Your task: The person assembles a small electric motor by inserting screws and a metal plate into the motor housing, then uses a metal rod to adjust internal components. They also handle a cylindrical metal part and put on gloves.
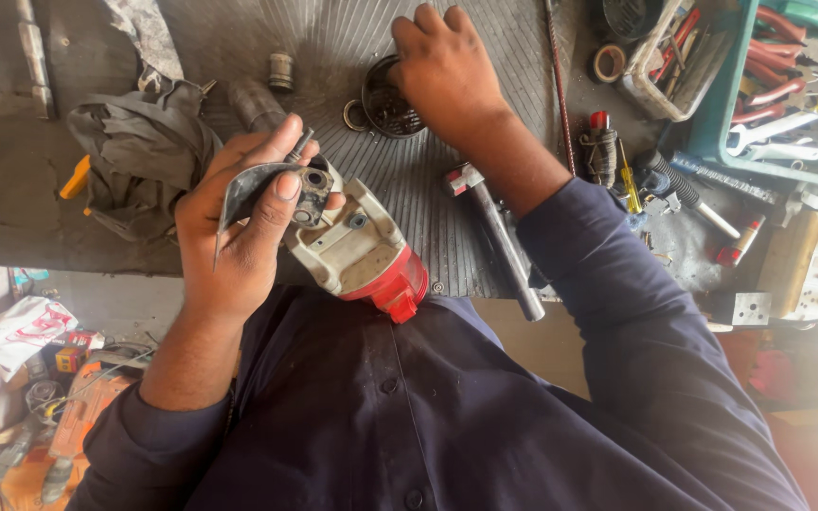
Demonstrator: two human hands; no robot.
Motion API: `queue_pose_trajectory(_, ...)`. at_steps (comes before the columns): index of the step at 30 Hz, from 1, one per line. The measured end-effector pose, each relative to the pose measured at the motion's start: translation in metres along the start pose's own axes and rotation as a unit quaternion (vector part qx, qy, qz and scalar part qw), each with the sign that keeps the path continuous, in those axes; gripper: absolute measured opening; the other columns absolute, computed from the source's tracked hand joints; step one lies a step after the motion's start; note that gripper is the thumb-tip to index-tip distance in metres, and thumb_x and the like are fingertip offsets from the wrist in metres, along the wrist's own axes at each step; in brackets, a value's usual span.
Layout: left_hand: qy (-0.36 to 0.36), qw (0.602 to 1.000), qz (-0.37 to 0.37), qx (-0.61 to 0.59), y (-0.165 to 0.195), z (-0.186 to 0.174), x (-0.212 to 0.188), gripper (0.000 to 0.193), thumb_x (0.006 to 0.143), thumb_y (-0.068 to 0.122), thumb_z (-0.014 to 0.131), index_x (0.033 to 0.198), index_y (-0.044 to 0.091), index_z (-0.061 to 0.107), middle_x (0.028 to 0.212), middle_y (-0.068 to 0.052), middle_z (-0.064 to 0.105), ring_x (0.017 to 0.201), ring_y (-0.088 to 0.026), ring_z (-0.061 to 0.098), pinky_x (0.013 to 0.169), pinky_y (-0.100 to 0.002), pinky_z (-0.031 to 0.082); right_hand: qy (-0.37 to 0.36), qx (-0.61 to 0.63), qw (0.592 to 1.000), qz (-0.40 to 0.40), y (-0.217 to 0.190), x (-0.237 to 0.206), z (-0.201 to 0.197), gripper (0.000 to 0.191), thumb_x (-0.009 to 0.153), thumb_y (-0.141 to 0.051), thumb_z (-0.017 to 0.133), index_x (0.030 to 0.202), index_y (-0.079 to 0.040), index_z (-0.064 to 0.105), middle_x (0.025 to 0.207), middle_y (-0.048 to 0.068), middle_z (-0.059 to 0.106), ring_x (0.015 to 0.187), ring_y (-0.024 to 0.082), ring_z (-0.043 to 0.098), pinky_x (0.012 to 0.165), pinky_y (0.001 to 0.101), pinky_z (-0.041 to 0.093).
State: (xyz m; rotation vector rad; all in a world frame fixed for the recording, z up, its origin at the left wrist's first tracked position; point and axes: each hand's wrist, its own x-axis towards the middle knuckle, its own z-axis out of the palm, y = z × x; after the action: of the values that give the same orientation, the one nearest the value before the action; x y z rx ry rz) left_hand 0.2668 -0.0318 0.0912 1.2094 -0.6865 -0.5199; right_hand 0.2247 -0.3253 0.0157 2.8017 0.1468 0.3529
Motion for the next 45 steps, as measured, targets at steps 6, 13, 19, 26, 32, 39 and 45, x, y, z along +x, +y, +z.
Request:
queue_pose_trajectory(6,-0.002,1.000,-0.001,0.007,0.000,0.000,0.001,0.033,0.116,0.010,0.058,0.146,-0.004,0.057,0.135,-0.014,0.060,0.116,-0.019,0.069,0.096,-0.035,0.068,0.067,0.265,0.961,0.042,0.014,-0.007,-0.015,0.009,0.081,-0.014,0.084,0.087,-0.011,0.078,0.101,0.004,0.067,0.104,0.028,0.064,0.090,0.0415,0.052)
queue_pose_trajectory(13,-0.013,1.000,0.003,0.002,0.001,0.000,0.002,0.033,0.117,0.010,0.057,0.147,-0.004,0.056,0.136,-0.015,0.057,0.125,-0.021,0.065,0.097,-0.037,0.063,0.090,0.698,0.647,0.293,0.010,-0.037,-0.047,0.017,0.097,-0.004,0.081,0.113,-0.007,0.077,0.105,0.008,0.079,0.097,0.017,0.077,0.090,0.0299,0.065)
queue_pose_trajectory(19,-0.013,1.000,-0.016,0.005,0.001,-0.001,0.003,0.034,0.116,0.011,0.058,0.146,-0.004,0.057,0.132,-0.016,0.061,0.113,-0.020,0.071,0.095,-0.035,0.066,0.081,0.437,0.857,0.261,-0.001,-0.047,-0.043,0.020,0.093,-0.007,0.082,0.112,-0.008,0.077,0.101,0.009,0.074,0.092,0.023,0.075,0.076,0.0360,0.058)
queue_pose_trajectory(26,-0.012,1.000,-0.012,0.022,0.002,0.001,0.004,0.036,0.117,0.015,0.059,0.147,-0.006,0.057,0.131,-0.016,0.062,0.108,-0.021,0.073,0.095,-0.032,0.066,0.043,0.337,0.913,0.224,-0.003,-0.026,-0.037,0.014,0.085,-0.016,0.082,0.099,-0.015,0.080,0.096,0.007,0.073,0.087,0.031,0.070,0.075,0.0436,0.054)
queue_pose_trajectory(32,-0.003,0.999,-0.011,0.031,0.001,0.000,0.003,0.037,0.116,0.016,0.059,0.146,-0.005,0.058,0.129,-0.017,0.063,0.107,-0.021,0.073,0.094,-0.032,0.065,-0.038,0.333,0.913,0.234,-0.003,-0.020,-0.042,0.012,0.087,-0.021,0.080,0.099,-0.020,0.081,0.095,0.004,0.078,0.085,0.028,0.073,0.072,0.0433,0.056)
queue_pose_trajectory(39,0.003,1.000,0.000,0.025,0.001,0.001,0.000,0.036,0.116,0.015,0.058,0.146,-0.006,0.056,0.132,-0.017,0.062,0.112,-0.023,0.071,0.095,-0.033,0.068,-0.091,0.306,0.927,0.196,-0.007,-0.014,-0.038,0.022,0.086,-0.021,0.077,0.108,-0.019,0.078,0.097,0.005,0.077,0.082,0.030,0.073,0.067,0.0442,0.056)
queue_pose_trajectory(45,0.007,1.000,-0.017,0.014,0.002,0.001,0.000,0.035,0.115,0.013,0.059,0.144,-0.006,0.057,0.134,-0.017,0.064,0.103,-0.023,0.075,0.092,-0.032,0.066,-0.056,0.227,0.951,0.202,-0.010,-0.012,-0.034,0.012,0.090,-0.024,0.075,0.100,-0.021,0.079,0.094,0.002,0.073,0.081,0.028,0.073,0.065,0.0424,0.056)
